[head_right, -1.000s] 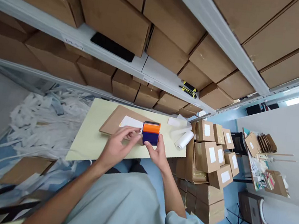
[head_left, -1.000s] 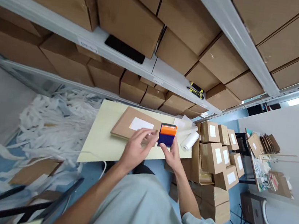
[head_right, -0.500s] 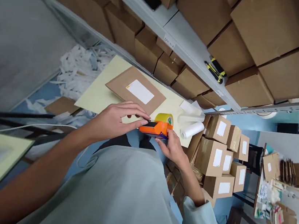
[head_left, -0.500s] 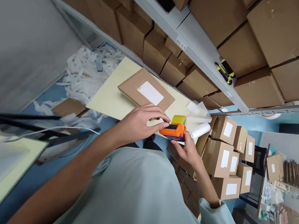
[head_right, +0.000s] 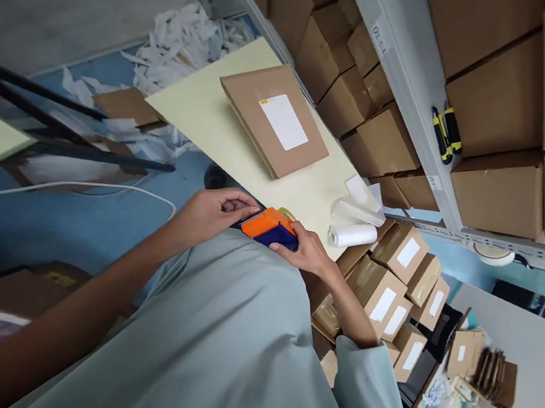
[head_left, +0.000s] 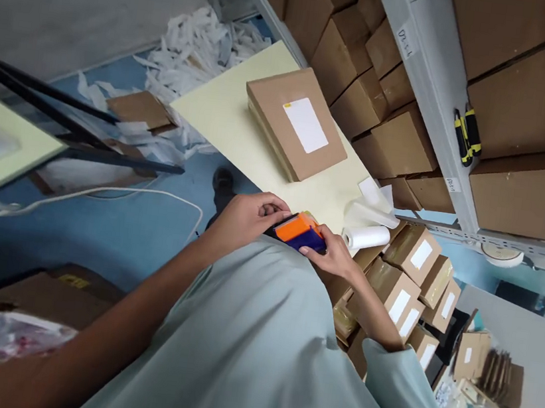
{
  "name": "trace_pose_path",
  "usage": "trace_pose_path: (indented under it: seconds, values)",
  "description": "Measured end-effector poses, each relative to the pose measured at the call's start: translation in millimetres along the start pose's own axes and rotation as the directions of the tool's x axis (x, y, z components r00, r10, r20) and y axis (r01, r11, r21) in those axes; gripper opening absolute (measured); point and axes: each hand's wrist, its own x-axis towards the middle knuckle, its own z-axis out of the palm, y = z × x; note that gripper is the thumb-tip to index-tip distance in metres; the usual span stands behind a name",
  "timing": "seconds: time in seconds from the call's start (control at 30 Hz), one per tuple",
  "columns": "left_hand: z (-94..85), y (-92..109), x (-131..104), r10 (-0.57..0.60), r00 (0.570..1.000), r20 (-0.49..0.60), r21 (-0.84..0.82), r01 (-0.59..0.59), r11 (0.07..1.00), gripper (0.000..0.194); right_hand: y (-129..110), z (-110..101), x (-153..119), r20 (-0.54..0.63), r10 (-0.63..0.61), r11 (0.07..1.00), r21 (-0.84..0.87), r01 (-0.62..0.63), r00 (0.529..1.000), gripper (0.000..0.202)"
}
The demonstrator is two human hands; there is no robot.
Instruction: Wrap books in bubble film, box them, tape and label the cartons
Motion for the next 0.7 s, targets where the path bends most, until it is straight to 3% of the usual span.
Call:
trace_pose_path:
  seconds: [0.13, 0.2, 0.33, 0.43, 0.53, 0.7]
  values:
    - [14.8, -66.6, -9.5, -0.073, 0.997, -0.025, -0.146, 0.069, 0.987, 0.043, 23.1, 8.1, 2.6, 0.185, 0.013, 0.989, -0.145, 0.014, 0.983, 0.048]
    - [16.2, -96.9, -10.2, -0.104, 0.989, -0.103, -0.187, 0.083, 0.979, 0.045, 41.8, 4.9, -4.7, 0.236, 0.009, 0.973, -0.224, 0.046, 0.972, 0.048]
    - [3.5, -141.9, 15.8, -0.16, 0.923, -0.349, -0.163, 0.108, 0.981, 0.039, 81.2, -8.9, -16.7, 0.173, 0.117, 0.921, -0.388, -0.042, 0.978, 0.045]
    - [-8.7, -156.7, 57.5, -0.095, 0.926, -0.366, -0.126, 0.052, 0.991, 0.025, 101.0, -7.0, -6.9, 0.067, 0.216, 0.857, -0.492, -0.156, 0.974, 0.049]
    - [-16.1, -158.6, 96.0, -0.04, 0.94, -0.34, -0.135, -0.006, 0.991, 0.019, 110.4, 11.0, 14.4, -0.014, 0.259, 0.798, -0.56, -0.222, 0.966, 0.055]
    - [-17.2, -156.6, 127.3, -0.004, 0.941, -0.339, -0.094, -0.03, 0.995, 0.016, 114.5, 46.3, 36.8, -0.113, 0.3, 0.734, -0.607, -0.305, 0.947, 0.058]
